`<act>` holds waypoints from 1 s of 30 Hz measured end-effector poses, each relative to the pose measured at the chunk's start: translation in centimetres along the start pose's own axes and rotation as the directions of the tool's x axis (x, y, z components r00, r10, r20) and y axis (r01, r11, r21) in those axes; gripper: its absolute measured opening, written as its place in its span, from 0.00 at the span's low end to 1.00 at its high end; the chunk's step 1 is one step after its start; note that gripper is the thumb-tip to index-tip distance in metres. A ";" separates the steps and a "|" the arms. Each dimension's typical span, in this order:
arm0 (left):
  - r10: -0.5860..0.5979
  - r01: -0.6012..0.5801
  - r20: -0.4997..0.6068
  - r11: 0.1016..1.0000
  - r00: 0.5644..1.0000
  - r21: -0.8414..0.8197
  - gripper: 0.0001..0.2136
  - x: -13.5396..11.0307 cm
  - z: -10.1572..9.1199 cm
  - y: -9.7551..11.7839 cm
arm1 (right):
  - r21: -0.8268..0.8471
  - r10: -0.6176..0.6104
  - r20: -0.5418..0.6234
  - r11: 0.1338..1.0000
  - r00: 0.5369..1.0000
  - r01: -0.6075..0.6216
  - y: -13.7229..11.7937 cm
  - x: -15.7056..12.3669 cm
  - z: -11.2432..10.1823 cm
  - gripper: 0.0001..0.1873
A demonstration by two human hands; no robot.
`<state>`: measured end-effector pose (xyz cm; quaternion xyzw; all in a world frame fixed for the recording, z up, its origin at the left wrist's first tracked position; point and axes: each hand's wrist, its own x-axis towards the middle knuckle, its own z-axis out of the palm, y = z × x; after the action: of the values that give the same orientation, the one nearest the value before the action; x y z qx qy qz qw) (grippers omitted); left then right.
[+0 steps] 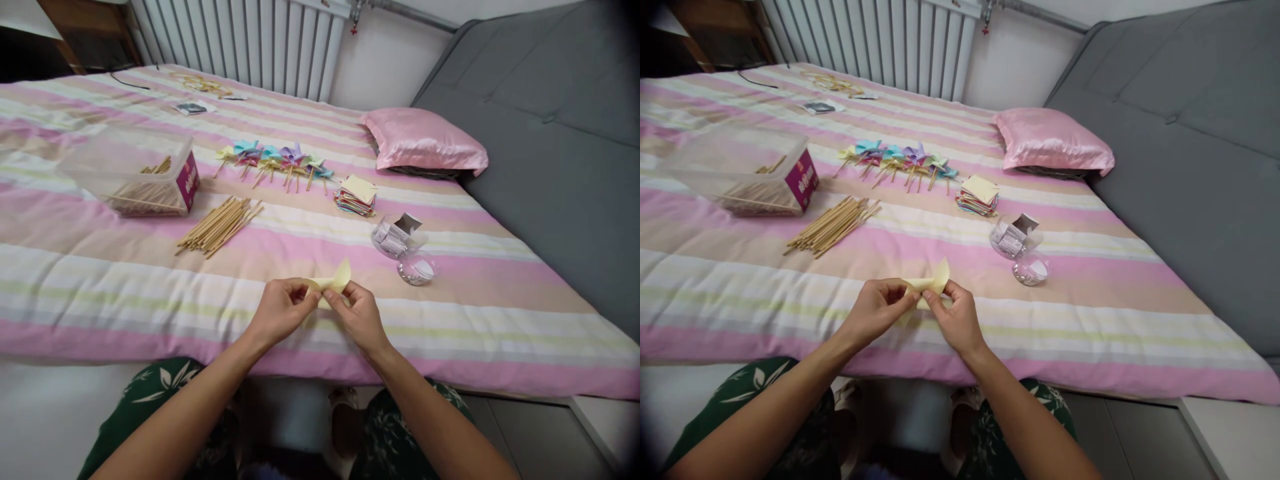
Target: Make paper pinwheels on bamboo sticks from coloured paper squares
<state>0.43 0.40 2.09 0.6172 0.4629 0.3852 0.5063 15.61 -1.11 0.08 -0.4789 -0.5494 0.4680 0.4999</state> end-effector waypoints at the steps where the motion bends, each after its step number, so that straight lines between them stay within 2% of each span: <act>1: -0.011 0.011 0.004 1.000 1.000 -0.014 0.10 0.0 0.0 0.1 | -0.014 -0.006 0.009 1.000 1.000 0.006 0.0 0.0 0.0 0.13; 6: -0.066 0.066 -0.014 0.998 0.998 -0.006 0.12 0.0 0.2 -0.2 | -0.044 -0.003 0.023 0.999 1.000 0.004 0.0 0.0 0.1 0.12; 10: -0.157 0.164 0.048 0.968 0.986 -0.189 0.12 0.1 0.0 -0.6 | 0.073 0.072 0.056 0.994 0.996 -0.076 -0.1 -0.1 -0.1 0.13; 13: -0.190 0.193 0.037 0.954 0.981 -0.230 0.11 0.2 -0.2 -0.6 | 0.174 0.095 0.092 0.979 0.991 -0.110 -0.4 -0.1 -0.3 0.12; 18: -0.179 0.181 0.024 0.965 0.983 -0.192 0.10 0.3 -0.1 -0.5 | 0.167 0.113 0.108 0.977 0.988 -0.130 -0.9 -0.3 -0.2 0.12; 22: -0.110 0.110 0.017 0.993 0.994 -0.045 0.07 0.4 0.1 -1.0 | 0.117 0.178 0.023 0.977 0.984 -0.179 -0.6 -0.2 0.2 0.12; 25: -0.068 0.068 0.012 0.998 0.998 0.016 0.09 0.4 0.1 -1.5 | 0.096 0.177 -0.014 0.980 0.984 -0.175 -0.2 -0.1 0.2 0.11; 30: -0.069 0.071 0.034 0.996 0.997 -0.055 0.10 0.3 0.1 -1.4 | 0.110 0.176 -0.018 0.979 0.984 -0.173 0.1 0.0 0.2 0.09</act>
<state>0.33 0.79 0.76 0.5924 0.4649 0.3701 0.5440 15.43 -1.10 -0.01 -0.5039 -0.4721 0.5327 0.4894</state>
